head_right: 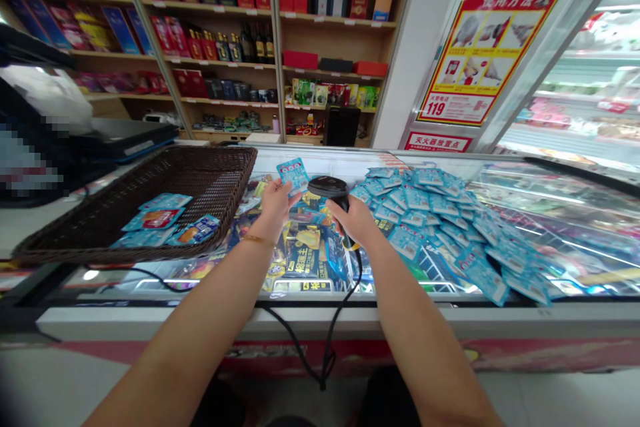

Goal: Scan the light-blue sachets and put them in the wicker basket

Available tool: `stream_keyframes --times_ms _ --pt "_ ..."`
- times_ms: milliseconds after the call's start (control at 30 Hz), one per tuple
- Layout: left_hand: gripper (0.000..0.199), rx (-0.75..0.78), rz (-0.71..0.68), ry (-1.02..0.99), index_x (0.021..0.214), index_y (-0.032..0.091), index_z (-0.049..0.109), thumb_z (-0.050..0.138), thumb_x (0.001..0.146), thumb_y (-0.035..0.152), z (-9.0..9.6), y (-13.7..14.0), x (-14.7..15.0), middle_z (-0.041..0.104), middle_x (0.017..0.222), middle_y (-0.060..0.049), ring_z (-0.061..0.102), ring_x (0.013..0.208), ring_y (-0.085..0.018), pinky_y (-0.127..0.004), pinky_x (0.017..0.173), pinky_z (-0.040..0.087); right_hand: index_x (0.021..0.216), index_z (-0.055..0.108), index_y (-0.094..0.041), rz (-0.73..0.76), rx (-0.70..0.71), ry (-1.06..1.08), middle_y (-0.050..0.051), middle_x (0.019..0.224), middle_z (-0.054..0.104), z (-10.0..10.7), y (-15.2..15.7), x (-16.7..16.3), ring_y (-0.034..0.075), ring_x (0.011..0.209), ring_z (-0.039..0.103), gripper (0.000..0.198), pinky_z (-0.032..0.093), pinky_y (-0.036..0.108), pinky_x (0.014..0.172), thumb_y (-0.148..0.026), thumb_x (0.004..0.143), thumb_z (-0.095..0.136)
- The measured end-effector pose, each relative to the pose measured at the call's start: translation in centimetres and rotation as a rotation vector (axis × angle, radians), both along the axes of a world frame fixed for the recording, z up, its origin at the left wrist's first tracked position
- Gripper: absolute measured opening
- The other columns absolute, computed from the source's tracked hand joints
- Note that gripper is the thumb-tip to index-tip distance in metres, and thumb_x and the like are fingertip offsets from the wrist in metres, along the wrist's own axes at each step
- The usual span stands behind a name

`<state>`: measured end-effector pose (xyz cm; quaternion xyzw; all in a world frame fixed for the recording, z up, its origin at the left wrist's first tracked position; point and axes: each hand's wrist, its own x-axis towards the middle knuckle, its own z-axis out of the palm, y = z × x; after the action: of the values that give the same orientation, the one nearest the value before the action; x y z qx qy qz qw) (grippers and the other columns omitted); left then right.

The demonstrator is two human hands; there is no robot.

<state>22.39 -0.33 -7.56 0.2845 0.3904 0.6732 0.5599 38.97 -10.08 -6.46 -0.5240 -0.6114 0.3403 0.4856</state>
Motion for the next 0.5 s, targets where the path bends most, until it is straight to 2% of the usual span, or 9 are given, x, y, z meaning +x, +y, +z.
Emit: stream_keyframes --times_ms 100,200,333,400,467,500 --pt "0.013 -0.025 -0.012 0.008 0.084 0.018 0.058 0.065 0.081 0.007 0.0 -0.1 0.0 0.064 0.080 0.000 0.066 0.078 -0.011 -0.034 0.082 0.061 0.074 0.052 -0.021 0.013 -0.010 0.038 -0.003 0.052 0.056 -0.2 0.2 -0.2 0.011 0.037 0.050 0.039 0.040 0.023 0.037 -0.057 0.081 0.067" --pt "0.018 -0.076 -0.043 0.026 0.080 0.018 0.059 0.059 0.078 -0.001 0.1 -0.2 0.2 0.065 0.079 -0.001 0.067 0.080 -0.013 -0.035 0.084 0.060 0.077 0.051 -0.021 -0.004 -0.043 0.130 -0.004 0.056 0.058 0.1 0.5 -0.1 0.010 0.037 0.050 0.039 0.041 0.023 0.035 -0.055 0.079 0.070" --pt "0.025 -0.153 -0.072 0.075 0.077 0.019 0.059 0.059 0.075 -0.006 1.1 0.7 2.2 0.067 0.079 -0.001 0.069 0.090 -0.016 -0.032 0.085 0.058 0.077 0.050 -0.022 -0.136 -0.087 0.243 -0.004 0.053 0.057 2.1 0.6 2.1 0.010 0.036 0.050 0.037 0.042 0.023 0.034 -0.052 0.079 0.072" --pt "0.024 -0.188 -0.096 0.116 0.085 0.020 0.063 0.062 0.078 -0.003 1.9 1.5 4.4 0.070 0.088 -0.003 0.069 0.097 -0.018 -0.031 0.084 0.057 0.076 0.050 -0.022 -0.208 -0.080 0.247 -0.004 0.053 0.057 3.5 0.5 4.6 0.011 0.036 0.050 0.036 0.042 0.022 0.033 -0.050 0.080 0.072" --pt "0.021 -0.219 -0.138 0.165 0.105 0.019 0.066 0.065 0.086 0.011 2.7 2.5 7.5 0.069 0.107 -0.007 0.067 0.103 -0.020 -0.035 0.086 0.057 0.074 0.051 -0.021 -0.289 -0.064 0.238 -0.003 0.052 0.058 5.0 0.2 7.9 0.011 0.036 0.051 0.036 0.042 0.022 0.033 -0.049 0.082 0.072" --pt "0.026 -0.232 -0.164 0.188 0.115 0.018 0.064 0.065 0.090 0.021 3.0 3.0 9.3 0.067 0.116 -0.009 0.066 0.106 -0.021 -0.039 0.088 0.057 0.074 0.051 -0.021 -0.336 -0.059 0.239 -0.002 0.051 0.057 5.7 0.0 9.7 0.011 0.035 0.051 0.036 0.042 0.022 0.033 -0.048 0.082 0.072"
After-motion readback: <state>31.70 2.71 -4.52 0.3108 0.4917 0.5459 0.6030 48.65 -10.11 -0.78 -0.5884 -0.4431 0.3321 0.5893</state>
